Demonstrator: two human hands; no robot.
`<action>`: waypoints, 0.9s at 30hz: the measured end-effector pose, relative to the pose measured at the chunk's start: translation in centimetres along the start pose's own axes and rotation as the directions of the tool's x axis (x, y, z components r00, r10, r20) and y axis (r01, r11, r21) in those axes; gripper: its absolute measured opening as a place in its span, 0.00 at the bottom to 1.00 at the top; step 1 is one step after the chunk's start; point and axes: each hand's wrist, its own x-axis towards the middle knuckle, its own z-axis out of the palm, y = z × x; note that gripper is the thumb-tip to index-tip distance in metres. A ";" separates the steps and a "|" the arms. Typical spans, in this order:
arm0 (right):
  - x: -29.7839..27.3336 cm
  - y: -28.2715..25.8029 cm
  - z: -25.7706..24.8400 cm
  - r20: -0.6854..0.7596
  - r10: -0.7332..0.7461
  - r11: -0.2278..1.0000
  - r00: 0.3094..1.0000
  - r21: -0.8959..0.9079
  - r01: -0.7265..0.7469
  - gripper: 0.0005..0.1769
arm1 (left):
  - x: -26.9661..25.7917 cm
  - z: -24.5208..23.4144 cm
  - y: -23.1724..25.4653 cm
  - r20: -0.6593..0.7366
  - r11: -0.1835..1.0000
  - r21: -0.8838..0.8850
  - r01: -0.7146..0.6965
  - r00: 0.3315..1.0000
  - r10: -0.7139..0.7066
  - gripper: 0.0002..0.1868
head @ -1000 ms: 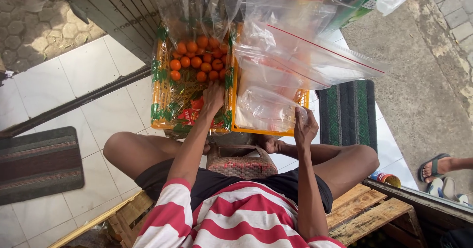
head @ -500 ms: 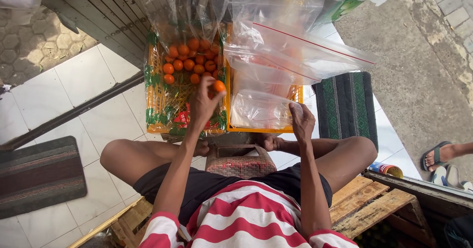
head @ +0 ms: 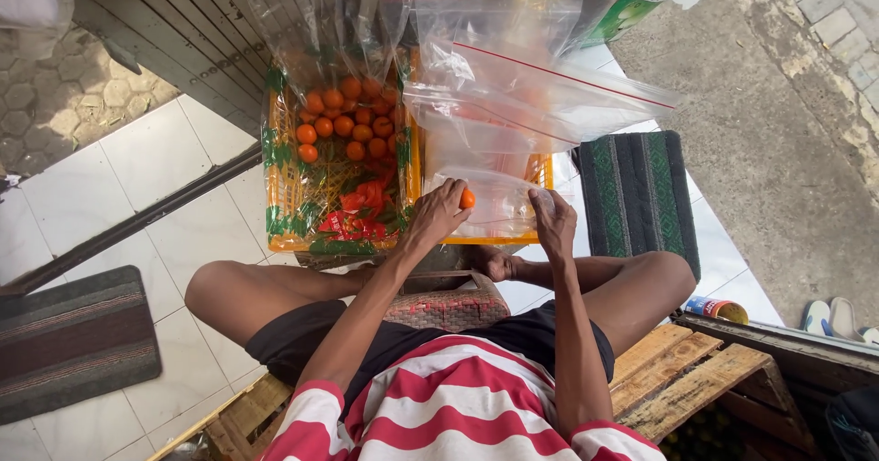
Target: The person sits cross-legged on a wooden crate and packs small orange fruits from a yellow basket into clear plastic bags. They place several fruits into a bag, seal it, and then prepare another bag.
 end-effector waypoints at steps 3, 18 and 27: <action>-0.1 0.2 -0.2 0.011 0.018 0.999 1.000 0.038 -0.018 0.28 | -0.5 -1.7 1.9 0.031 0.999 -0.007 -0.037 0.999 0.037 0.21; 0.2 2.0 0.4 -0.004 -0.064 0.995 0.998 -0.078 0.063 0.24 | 2.1 7.5 -2.9 -0.011 0.760 0.648 -0.060 0.996 0.088 0.09; -0.8 -0.4 0.6 -0.024 0.021 0.984 0.999 -0.177 -0.025 0.26 | 2.6 10.1 -4.1 0.114 0.691 0.717 -0.090 0.993 0.011 0.13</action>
